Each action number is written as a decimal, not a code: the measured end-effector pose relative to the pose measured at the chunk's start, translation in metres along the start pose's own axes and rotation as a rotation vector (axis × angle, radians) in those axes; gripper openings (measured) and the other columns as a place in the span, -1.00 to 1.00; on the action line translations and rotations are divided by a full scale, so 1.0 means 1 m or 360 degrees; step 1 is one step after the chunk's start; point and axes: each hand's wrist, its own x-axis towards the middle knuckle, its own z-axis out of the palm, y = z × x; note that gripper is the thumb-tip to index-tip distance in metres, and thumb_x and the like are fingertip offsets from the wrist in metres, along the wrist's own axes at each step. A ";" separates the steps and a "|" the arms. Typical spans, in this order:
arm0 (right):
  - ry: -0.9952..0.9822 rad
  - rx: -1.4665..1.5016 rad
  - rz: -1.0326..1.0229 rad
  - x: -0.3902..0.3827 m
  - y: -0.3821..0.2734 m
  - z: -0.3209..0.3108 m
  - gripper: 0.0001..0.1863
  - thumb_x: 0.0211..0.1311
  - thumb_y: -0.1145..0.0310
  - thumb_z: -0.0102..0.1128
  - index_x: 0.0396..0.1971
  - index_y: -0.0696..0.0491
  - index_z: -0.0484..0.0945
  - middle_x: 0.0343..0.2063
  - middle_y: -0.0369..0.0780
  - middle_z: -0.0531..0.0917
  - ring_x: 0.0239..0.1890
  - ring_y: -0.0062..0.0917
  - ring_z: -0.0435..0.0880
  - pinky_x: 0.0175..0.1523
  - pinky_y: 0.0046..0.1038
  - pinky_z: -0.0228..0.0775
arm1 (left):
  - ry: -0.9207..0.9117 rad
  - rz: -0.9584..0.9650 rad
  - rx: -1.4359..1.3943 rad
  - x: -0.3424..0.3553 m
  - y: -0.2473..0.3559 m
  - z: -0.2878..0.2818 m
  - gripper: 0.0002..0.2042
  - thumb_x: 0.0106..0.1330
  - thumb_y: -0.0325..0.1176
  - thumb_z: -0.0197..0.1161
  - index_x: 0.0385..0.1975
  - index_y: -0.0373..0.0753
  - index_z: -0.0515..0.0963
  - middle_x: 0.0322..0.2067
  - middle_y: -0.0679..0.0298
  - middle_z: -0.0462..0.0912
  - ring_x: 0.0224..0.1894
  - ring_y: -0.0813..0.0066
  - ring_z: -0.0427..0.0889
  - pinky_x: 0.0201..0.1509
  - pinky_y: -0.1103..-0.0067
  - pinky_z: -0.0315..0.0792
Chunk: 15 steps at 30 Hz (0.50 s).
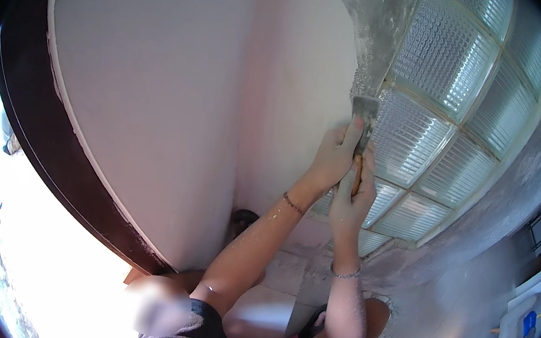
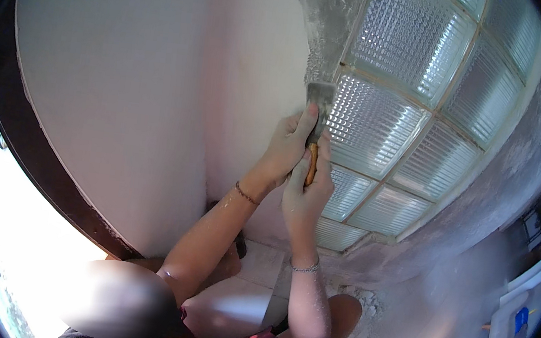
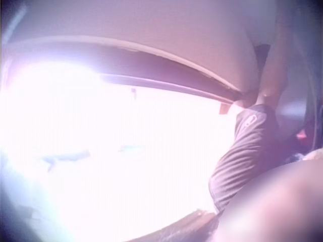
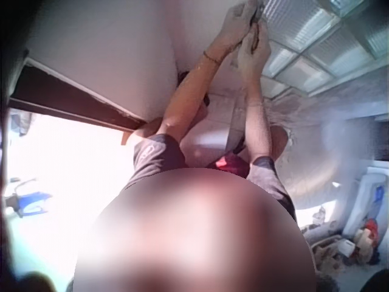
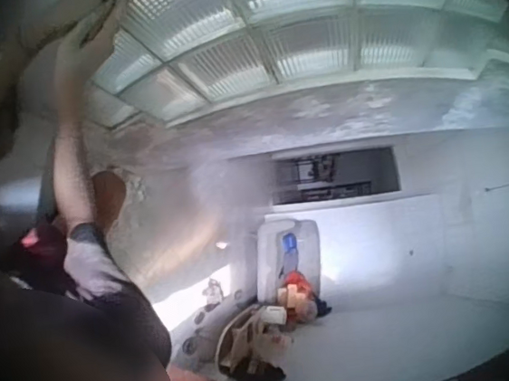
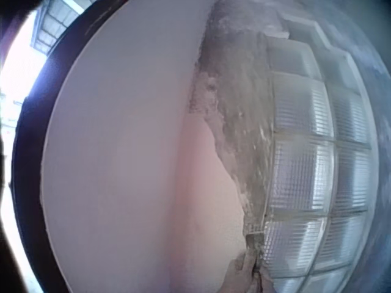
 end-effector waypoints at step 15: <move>-0.0127 -0.0087 0.0004 0.009 -0.006 -0.002 -0.54 0.46 0.48 0.02 0.31 0.25 0.38 0.12 0.12 0.61 0.11 -0.09 0.68 0.12 -0.27 0.50 | -0.0115 0.0117 -0.0191 0.010 0.003 -0.004 -0.55 0.61 0.04 -0.07 -0.31 -0.21 0.55 -0.44 0.44 0.61 -0.47 0.75 0.52 -0.40 0.70 0.46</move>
